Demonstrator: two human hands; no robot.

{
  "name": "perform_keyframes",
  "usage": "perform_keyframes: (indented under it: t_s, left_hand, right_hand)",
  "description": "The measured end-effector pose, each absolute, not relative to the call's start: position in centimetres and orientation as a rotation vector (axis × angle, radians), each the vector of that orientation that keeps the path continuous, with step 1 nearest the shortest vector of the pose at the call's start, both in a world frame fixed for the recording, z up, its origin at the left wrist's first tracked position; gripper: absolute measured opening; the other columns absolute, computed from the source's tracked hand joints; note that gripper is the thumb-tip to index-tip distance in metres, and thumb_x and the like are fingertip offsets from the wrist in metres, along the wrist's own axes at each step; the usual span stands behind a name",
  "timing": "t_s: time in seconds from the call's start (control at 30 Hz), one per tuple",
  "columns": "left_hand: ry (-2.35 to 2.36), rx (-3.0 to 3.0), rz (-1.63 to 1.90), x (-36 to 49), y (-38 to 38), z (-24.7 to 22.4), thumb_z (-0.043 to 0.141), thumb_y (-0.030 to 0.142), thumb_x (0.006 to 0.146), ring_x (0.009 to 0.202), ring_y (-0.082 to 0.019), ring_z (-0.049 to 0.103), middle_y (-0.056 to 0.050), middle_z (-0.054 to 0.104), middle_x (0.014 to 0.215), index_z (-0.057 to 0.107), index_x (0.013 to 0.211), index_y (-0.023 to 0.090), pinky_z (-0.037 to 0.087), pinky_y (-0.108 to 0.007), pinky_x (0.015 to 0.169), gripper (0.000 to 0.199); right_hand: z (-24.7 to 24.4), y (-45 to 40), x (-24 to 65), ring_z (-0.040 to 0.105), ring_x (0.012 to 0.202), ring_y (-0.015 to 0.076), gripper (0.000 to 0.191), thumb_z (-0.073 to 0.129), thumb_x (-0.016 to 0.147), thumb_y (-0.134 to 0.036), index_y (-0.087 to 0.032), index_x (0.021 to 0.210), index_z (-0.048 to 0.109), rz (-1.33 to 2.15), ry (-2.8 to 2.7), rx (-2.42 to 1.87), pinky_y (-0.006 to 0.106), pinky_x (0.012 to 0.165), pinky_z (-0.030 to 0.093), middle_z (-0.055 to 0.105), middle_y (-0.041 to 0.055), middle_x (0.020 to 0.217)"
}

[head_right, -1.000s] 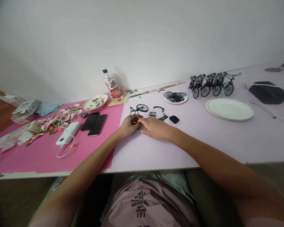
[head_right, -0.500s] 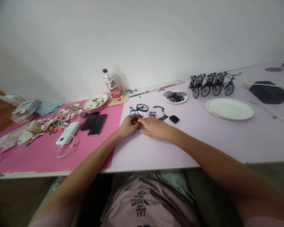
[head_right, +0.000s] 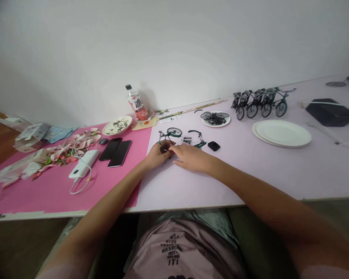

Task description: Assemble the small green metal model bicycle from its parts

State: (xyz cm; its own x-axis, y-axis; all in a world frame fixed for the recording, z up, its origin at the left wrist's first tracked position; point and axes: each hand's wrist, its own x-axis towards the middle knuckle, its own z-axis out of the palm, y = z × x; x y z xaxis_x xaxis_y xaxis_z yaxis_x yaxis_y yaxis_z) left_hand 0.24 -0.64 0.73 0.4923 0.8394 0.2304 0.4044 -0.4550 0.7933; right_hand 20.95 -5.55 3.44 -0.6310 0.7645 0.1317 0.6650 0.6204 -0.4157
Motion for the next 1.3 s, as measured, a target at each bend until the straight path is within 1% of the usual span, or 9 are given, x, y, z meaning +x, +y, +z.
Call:
perform_keyframes:
  t_s: [0.23, 0.37, 0.57, 0.77, 0.93, 1.13, 1.3]
  left_hand:
    - [1.013, 2.067, 0.826, 0.17, -0.46, 0.47, 0.063, 0.016, 0.080, 0.090, -0.018, 0.069, -0.007, 0.075, 0.102, 0.068, 0.103, 0.015, 0.055, -0.028, 0.082, 0.024]
    - [1.013, 2.065, 0.824, 0.14, -0.49, 0.42, 0.063, 0.017, 0.080, 0.090, -0.018, 0.069, -0.007, 0.075, 0.102, 0.069, 0.103, 0.016, 0.055, -0.031, 0.085, 0.024]
    - [1.023, 2.059, 0.834, 0.23, -0.66, 0.62, 0.062, 0.016, 0.079, 0.091, -0.019, 0.069, -0.007, 0.074, 0.103, 0.069, 0.102, 0.016, 0.056, -0.031, 0.084, 0.024]
    - [1.021, 2.058, 0.835, 0.23, -0.55, 0.43, 0.063, 0.018, 0.080, 0.092, -0.019, 0.069, -0.007, 0.075, 0.103, 0.070, 0.103, 0.016, 0.056, -0.030, 0.084, 0.024]
    - [1.012, 2.060, 0.824, 0.24, -0.58, 0.50, 0.062, 0.017, 0.080, 0.091, -0.018, 0.069, -0.007, 0.075, 0.103, 0.070, 0.103, 0.016, 0.055, -0.029, 0.083, 0.024]
    - [1.022, 2.047, 0.830, 0.31, -0.69, 0.61, 0.062, 0.017, 0.081, 0.090, -0.018, 0.069, -0.007, 0.075, 0.103, 0.069, 0.103, 0.016, 0.055, -0.029, 0.084, 0.024]
    - [1.020, 2.058, 0.826, 0.26, -0.63, 0.51, 0.062, 0.016, 0.081, 0.092, -0.018, 0.069, -0.007, 0.075, 0.105, 0.070, 0.102, 0.016, 0.055, -0.029, 0.084, 0.023]
  right_hand:
    - [3.32, -5.50, 20.99, 0.065, 0.107, 0.0307, 0.034, 0.064, 0.098, -0.027, -0.017, 0.130, 0.060, 0.463, -2.554, -1.158, 0.040, 0.088, 0.048, 0.070, 0.0155, 0.114]
    - [3.17, -5.39, 21.05, 0.065, 0.107, 0.0312, 0.035, 0.064, 0.098, -0.028, -0.018, 0.131, 0.060, 0.476, -2.532, -1.141, 0.041, 0.089, 0.048, 0.070, 0.0158, 0.115]
    - [3.46, -5.48, 20.98, 0.066, 0.109, 0.0322, 0.030, 0.056, 0.102, -0.026, -0.017, 0.131, 0.060, 0.470, -2.551, -1.157, 0.043, 0.092, 0.048, 0.070, 0.0170, 0.117]
    - [3.30, -5.37, 21.03, 0.065, 0.109, 0.0309, 0.035, 0.062, 0.099, -0.029, -0.019, 0.132, 0.060, 0.489, -2.536, -1.165, 0.041, 0.091, 0.048, 0.070, 0.0152, 0.118]
    - [3.38, -5.39, 21.05, 0.066, 0.104, 0.0299, 0.035, 0.062, 0.098, -0.029, -0.018, 0.132, 0.059, 0.508, -2.533, -1.174, 0.039, 0.087, 0.049, 0.070, 0.0149, 0.115]
    - [3.17, -5.29, 21.12, 0.065, 0.106, 0.0303, 0.035, 0.062, 0.098, -0.030, -0.019, 0.132, 0.060, 0.481, -2.538, -1.155, 0.040, 0.089, 0.048, 0.070, 0.0147, 0.116]
    - [3.18, -5.31, 21.17, 0.066, 0.102, 0.0291, 0.035, 0.062, 0.098, -0.030, -0.020, 0.131, 0.060, 0.517, -2.518, -1.169, 0.038, 0.086, 0.049, 0.070, 0.0139, 0.114]
